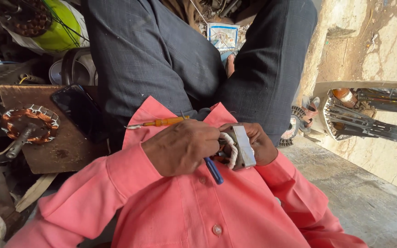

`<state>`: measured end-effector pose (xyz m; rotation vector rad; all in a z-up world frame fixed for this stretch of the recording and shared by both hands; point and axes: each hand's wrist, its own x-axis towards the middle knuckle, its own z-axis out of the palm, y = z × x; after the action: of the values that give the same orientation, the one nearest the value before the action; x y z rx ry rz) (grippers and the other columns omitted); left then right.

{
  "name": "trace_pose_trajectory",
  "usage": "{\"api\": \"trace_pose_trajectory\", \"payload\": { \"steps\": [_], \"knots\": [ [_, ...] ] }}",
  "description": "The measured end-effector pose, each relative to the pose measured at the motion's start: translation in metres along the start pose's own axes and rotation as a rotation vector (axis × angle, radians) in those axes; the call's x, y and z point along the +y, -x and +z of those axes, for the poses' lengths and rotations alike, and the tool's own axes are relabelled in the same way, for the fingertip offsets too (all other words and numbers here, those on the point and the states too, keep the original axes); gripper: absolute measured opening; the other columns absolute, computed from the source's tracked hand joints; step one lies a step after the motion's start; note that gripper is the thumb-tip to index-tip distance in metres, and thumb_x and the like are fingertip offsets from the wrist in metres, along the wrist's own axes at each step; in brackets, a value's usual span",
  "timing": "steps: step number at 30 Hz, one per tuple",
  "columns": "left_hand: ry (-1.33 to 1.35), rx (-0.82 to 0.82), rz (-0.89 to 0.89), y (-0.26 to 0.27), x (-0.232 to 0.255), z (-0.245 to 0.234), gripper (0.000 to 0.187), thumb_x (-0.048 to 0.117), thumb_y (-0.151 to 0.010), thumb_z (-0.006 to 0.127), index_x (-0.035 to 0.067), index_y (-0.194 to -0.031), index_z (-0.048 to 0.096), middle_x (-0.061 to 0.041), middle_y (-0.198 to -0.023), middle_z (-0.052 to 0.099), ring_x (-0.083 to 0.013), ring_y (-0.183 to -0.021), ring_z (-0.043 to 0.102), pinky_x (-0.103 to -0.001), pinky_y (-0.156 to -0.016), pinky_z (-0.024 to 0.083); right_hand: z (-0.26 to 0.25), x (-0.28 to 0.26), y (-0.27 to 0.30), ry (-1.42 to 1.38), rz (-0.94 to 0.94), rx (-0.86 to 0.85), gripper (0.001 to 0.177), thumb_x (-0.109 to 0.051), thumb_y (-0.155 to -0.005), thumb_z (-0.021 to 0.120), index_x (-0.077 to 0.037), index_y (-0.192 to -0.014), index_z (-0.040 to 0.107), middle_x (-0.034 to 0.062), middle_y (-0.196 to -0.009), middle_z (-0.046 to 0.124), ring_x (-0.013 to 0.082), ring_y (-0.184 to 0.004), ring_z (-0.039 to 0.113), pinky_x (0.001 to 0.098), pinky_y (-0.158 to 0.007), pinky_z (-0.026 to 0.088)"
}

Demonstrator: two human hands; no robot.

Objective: Repairing a small electric fan motor by inserting insulating paper and wires.

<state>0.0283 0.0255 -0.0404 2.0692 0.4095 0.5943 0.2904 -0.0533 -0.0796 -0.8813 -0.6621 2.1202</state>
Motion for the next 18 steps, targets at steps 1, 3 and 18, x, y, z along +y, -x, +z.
{"api": "trace_pose_trajectory", "payload": {
  "steps": [1, 3, 18],
  "knots": [
    [0.044, 0.059, 0.005, 0.001, 0.001, -0.004, 0.01, 0.005, -0.075, 0.07, 0.004, -0.083, 0.064, -0.009, -0.086, 0.058, -0.0252, -0.081, 0.062, -0.038, -0.071, 0.05, -0.002, 0.002, 0.002, -0.001, 0.009, 0.02, 0.044, -0.011, -0.092, 0.081, 0.014, -0.127, 0.069, 0.0202, -0.117, 0.075, 0.0186, -0.092, 0.072, 0.0334, -0.083, 0.064],
    [0.238, 0.16, -0.077, 0.008, 0.003, -0.015, 0.017, 0.008, -0.082, 0.07, 0.001, -0.097, 0.067, -0.007, -0.084, 0.059, -0.0202, -0.077, 0.06, -0.034, -0.069, 0.049, 0.001, -0.003, 0.002, 0.05, -0.007, 0.007, 0.049, -0.01, -0.09, 0.084, 0.012, -0.13, 0.067, 0.0214, -0.118, 0.075, 0.0219, -0.099, 0.073, 0.0361, -0.091, 0.063],
    [0.887, 0.646, -0.281, 0.034, 0.028, -0.011, 0.031, 0.032, -0.107, 0.059, 0.002, -0.108, 0.062, -0.01, -0.105, 0.065, -0.0159, -0.093, 0.069, -0.028, -0.085, 0.059, -0.002, -0.007, 0.005, -0.007, 0.016, -0.08, 0.058, -0.019, -0.099, 0.075, 0.013, -0.142, 0.054, 0.0285, -0.139, 0.064, 0.0318, -0.12, 0.071, 0.0462, -0.106, 0.059]
  ]
}}
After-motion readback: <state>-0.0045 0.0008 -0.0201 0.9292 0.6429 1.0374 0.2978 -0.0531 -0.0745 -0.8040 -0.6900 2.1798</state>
